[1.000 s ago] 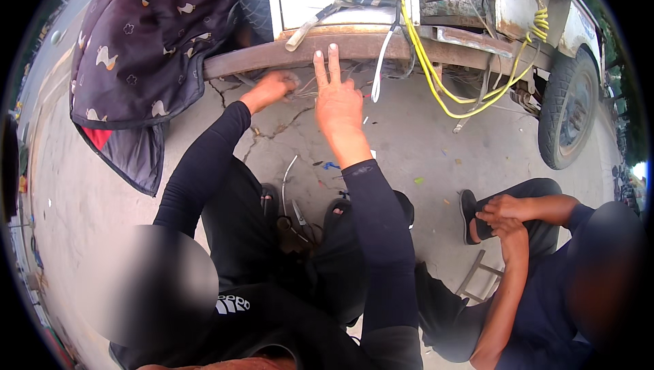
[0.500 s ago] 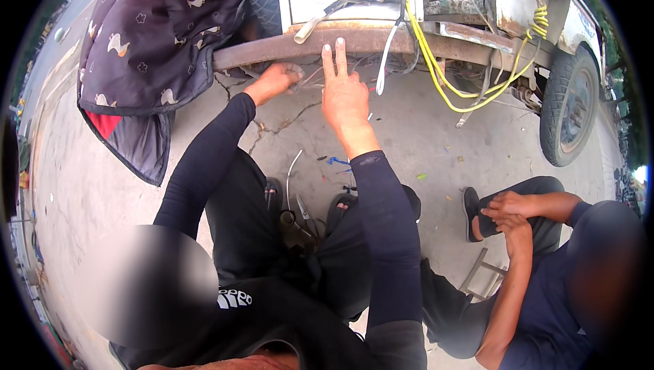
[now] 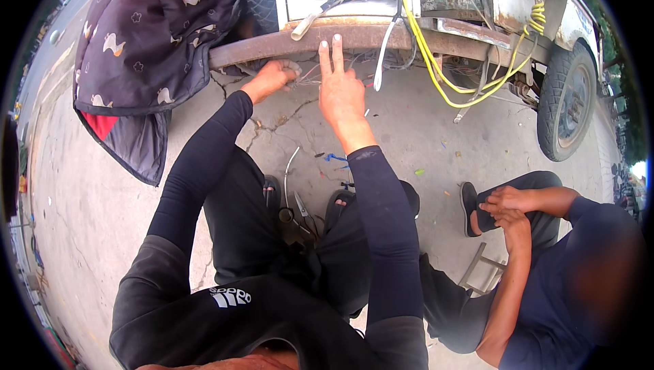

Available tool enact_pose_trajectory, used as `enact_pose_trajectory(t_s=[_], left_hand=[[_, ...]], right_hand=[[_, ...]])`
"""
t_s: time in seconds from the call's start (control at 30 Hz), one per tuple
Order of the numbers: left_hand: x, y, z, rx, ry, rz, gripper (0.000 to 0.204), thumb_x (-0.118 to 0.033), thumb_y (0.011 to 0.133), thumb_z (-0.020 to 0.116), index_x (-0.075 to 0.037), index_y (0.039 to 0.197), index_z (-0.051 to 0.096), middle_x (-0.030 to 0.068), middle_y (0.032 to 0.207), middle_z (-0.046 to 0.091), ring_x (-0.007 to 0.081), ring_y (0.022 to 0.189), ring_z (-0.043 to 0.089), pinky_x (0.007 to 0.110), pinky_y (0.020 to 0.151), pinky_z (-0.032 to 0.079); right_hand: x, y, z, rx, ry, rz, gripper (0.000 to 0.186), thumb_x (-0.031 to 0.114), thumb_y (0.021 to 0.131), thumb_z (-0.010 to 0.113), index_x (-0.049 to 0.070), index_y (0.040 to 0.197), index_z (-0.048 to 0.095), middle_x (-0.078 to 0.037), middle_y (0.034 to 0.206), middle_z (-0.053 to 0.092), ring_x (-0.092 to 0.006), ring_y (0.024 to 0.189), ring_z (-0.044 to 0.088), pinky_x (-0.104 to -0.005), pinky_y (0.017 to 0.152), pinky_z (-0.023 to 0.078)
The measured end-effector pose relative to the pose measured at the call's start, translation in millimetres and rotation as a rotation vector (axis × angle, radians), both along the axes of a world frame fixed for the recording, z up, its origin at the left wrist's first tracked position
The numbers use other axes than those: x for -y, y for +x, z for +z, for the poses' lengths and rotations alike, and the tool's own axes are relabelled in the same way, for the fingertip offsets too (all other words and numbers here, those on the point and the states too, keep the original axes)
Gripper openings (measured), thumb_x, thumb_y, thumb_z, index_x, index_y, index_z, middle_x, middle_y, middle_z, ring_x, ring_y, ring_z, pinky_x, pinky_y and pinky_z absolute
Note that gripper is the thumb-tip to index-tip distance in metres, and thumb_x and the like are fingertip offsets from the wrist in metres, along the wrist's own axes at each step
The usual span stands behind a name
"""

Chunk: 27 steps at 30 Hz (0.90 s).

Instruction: The person sits on a low stool and works on a bundle of wires attached to a vehicle. They use pliers to strip insulation and twist wire ends together, then wrap the connections with electrical tape.

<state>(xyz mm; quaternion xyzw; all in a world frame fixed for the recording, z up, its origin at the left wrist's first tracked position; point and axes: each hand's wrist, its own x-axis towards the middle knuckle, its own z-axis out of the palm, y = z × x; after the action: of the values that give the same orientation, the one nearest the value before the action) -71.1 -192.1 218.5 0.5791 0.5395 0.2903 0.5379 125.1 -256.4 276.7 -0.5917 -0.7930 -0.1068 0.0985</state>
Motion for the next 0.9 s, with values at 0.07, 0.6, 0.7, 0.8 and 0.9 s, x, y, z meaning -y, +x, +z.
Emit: enact_pose_trajectory(t_s=[0.07, 0.6, 0.7, 0.8, 0.9], left_hand=[[3.1, -0.2, -1.2, 0.003, -0.005, 0.000, 0.033, -0.024, 0.089, 0.062, 0.000, 0.113, 0.063, 0.0073, 0.099, 0.065, 0.0168, 0.091, 0.062, 0.032, 0.076, 0.054], [2.2, 6.7, -15.9, 0.015, -0.023, 0.003, 0.033, -0.022, 0.090, 0.063, 0.000, 0.114, 0.062, 0.0086, 0.101, 0.065, 0.0174, 0.093, 0.062, 0.032, 0.076, 0.055], [4.2, 7.6, -19.6, 0.007, -0.027, 0.002, 0.033, -0.022, 0.090, 0.063, 0.000, 0.114, 0.062, 0.0084, 0.102, 0.065, 0.0170, 0.092, 0.062, 0.032, 0.076, 0.055], [0.9, 6.8, -21.4, 0.007, -0.010, 0.003, 0.032, -0.022, 0.090, 0.063, 0.000, 0.114, 0.062, 0.0080, 0.102, 0.065, 0.0165, 0.092, 0.062, 0.032, 0.076, 0.055], [-6.2, 4.2, -24.2, 0.004, 0.003, -0.002, 0.033, -0.022, 0.090, 0.062, 0.000, 0.114, 0.062, 0.0083, 0.102, 0.065, 0.0172, 0.092, 0.062, 0.033, 0.076, 0.055]], right_hand=[[2.2, 0.7, -1.5, 0.006, -0.008, 0.004, 0.089, 0.008, 0.077, 0.065, 0.010, 0.154, 0.021, -0.016, 0.162, 0.010, -0.0262, 0.080, 0.065, -0.0344, 0.063, 0.057], [2.6, 4.3, -16.4, 0.095, -0.050, -0.049, 0.090, 0.007, 0.079, 0.064, 0.011, 0.155, 0.018, -0.015, 0.162, 0.007, -0.0240, 0.082, 0.064, -0.0347, 0.067, 0.057], [5.0, 5.3, -16.6, 0.088, -0.056, -0.046, 0.089, 0.008, 0.078, 0.065, 0.011, 0.155, 0.019, -0.016, 0.162, 0.008, -0.0240, 0.081, 0.065, -0.0344, 0.066, 0.057], [2.0, 5.2, -17.1, 0.076, -0.066, -0.048, 0.089, 0.007, 0.078, 0.065, 0.012, 0.155, 0.020, -0.014, 0.162, 0.010, -0.0245, 0.080, 0.065, -0.0350, 0.065, 0.057], [-5.1, 14.9, -8.7, 0.064, -0.076, 0.001, 0.089, 0.004, 0.079, 0.062, 0.021, 0.156, 0.020, -0.006, 0.163, 0.010, -0.0253, 0.084, 0.065, -0.0344, 0.067, 0.057]])
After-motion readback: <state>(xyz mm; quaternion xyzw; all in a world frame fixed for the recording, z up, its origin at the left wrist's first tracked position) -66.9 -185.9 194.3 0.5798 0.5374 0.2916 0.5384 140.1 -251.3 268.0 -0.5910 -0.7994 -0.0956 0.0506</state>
